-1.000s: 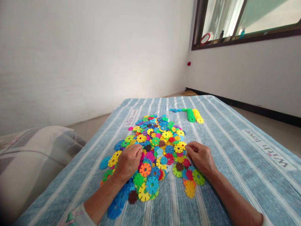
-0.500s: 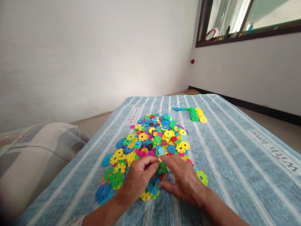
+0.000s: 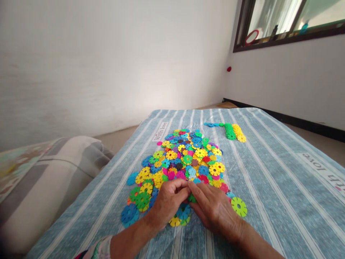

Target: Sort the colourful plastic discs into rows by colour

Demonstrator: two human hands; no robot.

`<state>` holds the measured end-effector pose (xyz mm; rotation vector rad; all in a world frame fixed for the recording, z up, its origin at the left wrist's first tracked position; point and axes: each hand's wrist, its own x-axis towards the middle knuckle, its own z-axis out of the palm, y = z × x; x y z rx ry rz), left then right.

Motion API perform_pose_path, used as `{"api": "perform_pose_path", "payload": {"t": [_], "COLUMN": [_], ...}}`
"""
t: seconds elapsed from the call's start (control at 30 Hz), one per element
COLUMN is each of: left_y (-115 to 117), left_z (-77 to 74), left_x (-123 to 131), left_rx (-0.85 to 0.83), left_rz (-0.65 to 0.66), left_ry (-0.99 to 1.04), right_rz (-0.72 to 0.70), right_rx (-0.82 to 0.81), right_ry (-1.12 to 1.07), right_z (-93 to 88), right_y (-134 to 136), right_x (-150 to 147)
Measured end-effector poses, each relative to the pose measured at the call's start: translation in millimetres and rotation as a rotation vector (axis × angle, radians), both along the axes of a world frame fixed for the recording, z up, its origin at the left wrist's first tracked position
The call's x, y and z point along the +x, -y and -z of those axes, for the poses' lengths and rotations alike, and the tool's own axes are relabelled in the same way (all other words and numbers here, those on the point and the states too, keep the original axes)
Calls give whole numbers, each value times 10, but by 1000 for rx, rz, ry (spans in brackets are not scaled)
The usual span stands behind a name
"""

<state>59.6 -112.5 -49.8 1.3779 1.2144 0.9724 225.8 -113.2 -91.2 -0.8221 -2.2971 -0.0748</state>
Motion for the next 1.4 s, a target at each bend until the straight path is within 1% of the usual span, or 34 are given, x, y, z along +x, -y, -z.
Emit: {"api": "perform_pose_path", "payload": {"t": [0.1, 0.2, 0.33, 0.43, 0.5, 0.57, 0.67, 0.77, 0.87, 1.0, 1.13, 1.23, 1.4], "left_y": [9, -56, -268, -412, -461, -479, -479, -478, -475, -444, -405, -408, -407], "left_z": [-32, -111, -264, -318, -305, -267, -208, -180, -180, -203, -249, -290, -391], "left_x": [-16, -117, -427, -671, -778, -830, -841, -825, -817, -818, -840, -897, -1075], "left_rx": [58, 116, 232, 269, 255, 259, 314, 359, 390, 398, 371, 360, 314], "left_rz": [-12, -13, -85, -60, -10, 37, 90, 143, 194, 190, 221, 208, 160], "left_ry": [-74, -162, -313, -465, -593, -685, -774, -861, -892, -894, -890, -909, -984], "right_rz": [19, 61, 109, 106, 101, 108, 126, 130, 125, 120, 127, 122, 122], "right_rx": [33, 47, 31, 30, 35, 32, 17, 3, -2, -8, -8, -14, -25], "right_ry": [-6, -2, 3, -6, -12, -10, -7, -11, -19, -19, -7, -6, -17], "right_z": [43, 72, 82, 87, 93, 98, 96, 84, 67, 52, 50, 51, 63], "right_y": [-18, -39, -55, -63, -67, -69, -69, -70, -71, -74, -78, -81, -87], "right_x": [41, 88, 122, 122, 119, 119, 121, 121, 120, 123, 130, 133, 140]}}
